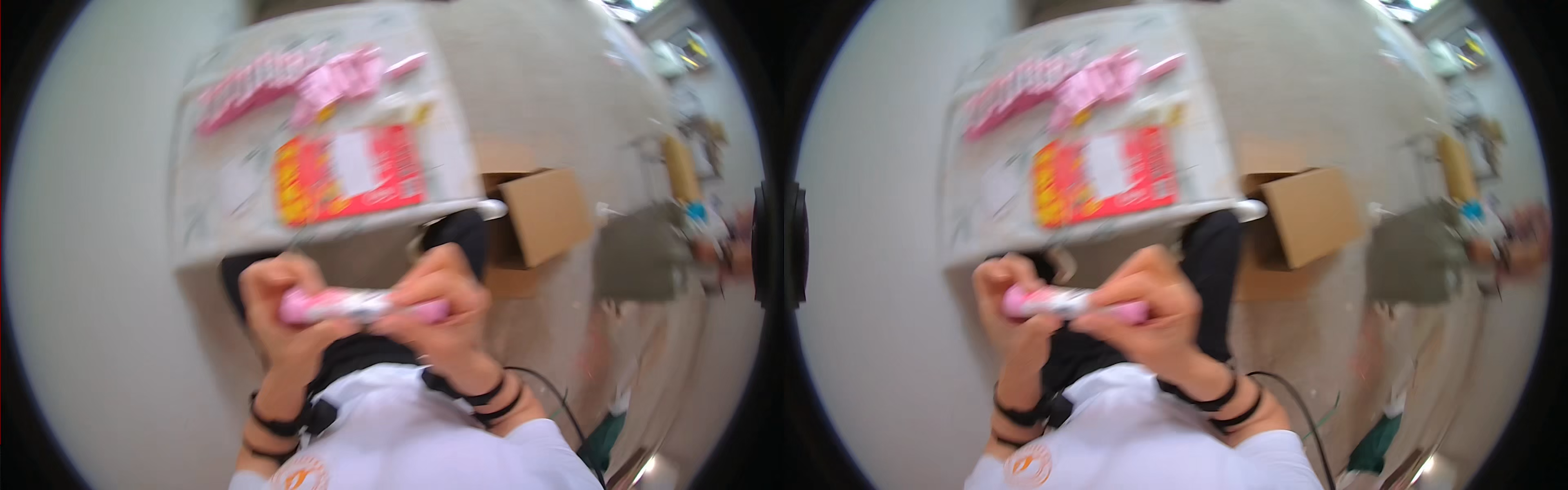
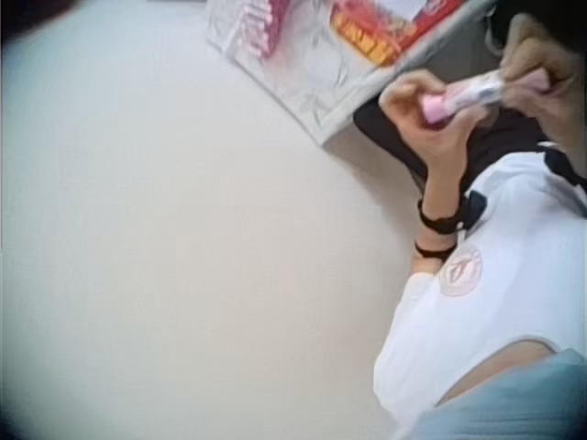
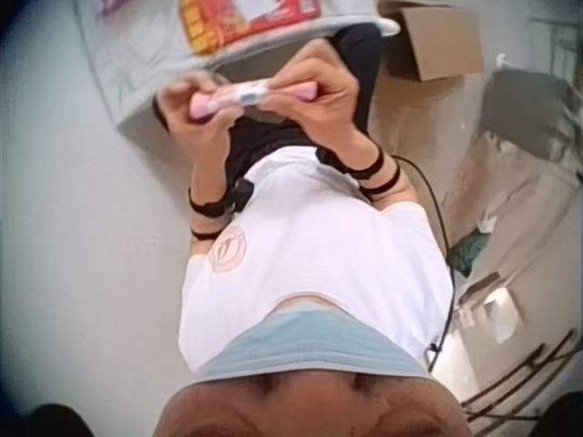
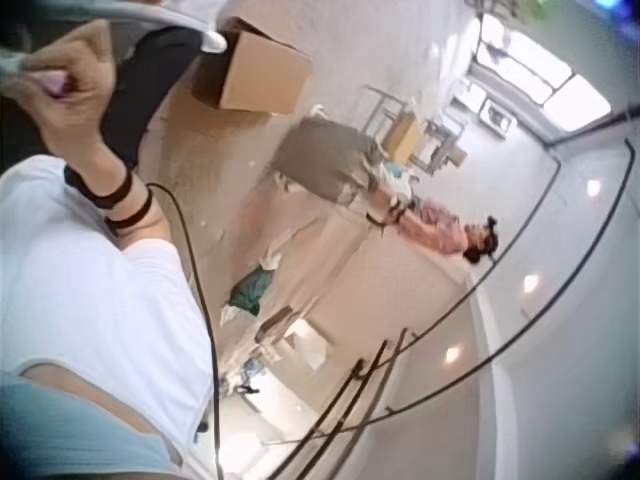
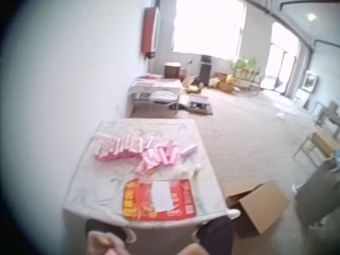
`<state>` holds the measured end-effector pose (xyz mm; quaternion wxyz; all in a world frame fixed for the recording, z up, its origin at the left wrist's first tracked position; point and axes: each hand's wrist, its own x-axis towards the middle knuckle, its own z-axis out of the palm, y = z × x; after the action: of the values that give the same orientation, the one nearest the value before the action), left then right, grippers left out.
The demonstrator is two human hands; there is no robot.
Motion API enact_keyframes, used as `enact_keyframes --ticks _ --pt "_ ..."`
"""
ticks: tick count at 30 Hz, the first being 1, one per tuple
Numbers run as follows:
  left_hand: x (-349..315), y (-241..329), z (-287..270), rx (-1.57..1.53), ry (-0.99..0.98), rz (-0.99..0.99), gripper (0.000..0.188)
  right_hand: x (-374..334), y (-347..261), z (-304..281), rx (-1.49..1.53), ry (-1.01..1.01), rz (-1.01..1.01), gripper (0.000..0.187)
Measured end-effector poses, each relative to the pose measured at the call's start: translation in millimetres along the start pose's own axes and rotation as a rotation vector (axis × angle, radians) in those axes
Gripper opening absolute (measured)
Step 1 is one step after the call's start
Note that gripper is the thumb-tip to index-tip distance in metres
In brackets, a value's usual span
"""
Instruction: Applying labels and glue to small pink cylindrical products.
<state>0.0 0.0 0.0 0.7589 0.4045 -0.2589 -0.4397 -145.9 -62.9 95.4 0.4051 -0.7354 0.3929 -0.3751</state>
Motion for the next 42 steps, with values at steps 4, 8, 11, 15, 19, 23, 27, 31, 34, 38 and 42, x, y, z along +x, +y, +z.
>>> enact_keyframes --ticks 4,8,11,15,19,23,27,31,34,38,42 --pt "106 -48 29 -0.398 -0.247 -0.089 0.101 61 52 -2 -0.136 0.368 -0.288 0.025" --pt "112 67 -9 -0.375 -0.354 -0.406 0.084 63 20 100 -0.043 0.619 -0.416 0.021" --pt "107 72 18 -0.219 -0.450 -0.480 0.072 51 36 99 -0.195 0.655 -0.575 0.021" --pt "106 69 32 0.032 -0.234 -0.476 0.048 42 38 98 -0.426 0.596 -0.676 0.031" --pt "103 61 39 0.068 -0.201 -0.423 0.038 34 43 99 -0.399 0.570 -0.634 0.032" --pt "96 60 37 0.033 -0.234 -0.368 0.040 30 43 106 -0.364 0.588 -0.630 0.033" --pt "91 53 48 -0.007 -0.251 -0.472 0.043 19 50 95 -0.399 0.669 -0.565 0.032" --pt "105 39 25 -0.033 -0.348 -0.429 0.044 24 60 99 -0.478 0.595 -0.625 0.037" --pt "93 39 24 0.107 -0.392 -0.385 0.044 16 46 86 -0.518 0.593 -0.522 0.043" --pt "109 34 22 0.180 -0.517 -0.403 0.047 -8 33 53 -0.339 0.501 -0.335 0.068" --pt "98 38 47 0.246 -0.557 -0.312 0.046 -6 42 58 0.093 0.594 -0.135 0.082"
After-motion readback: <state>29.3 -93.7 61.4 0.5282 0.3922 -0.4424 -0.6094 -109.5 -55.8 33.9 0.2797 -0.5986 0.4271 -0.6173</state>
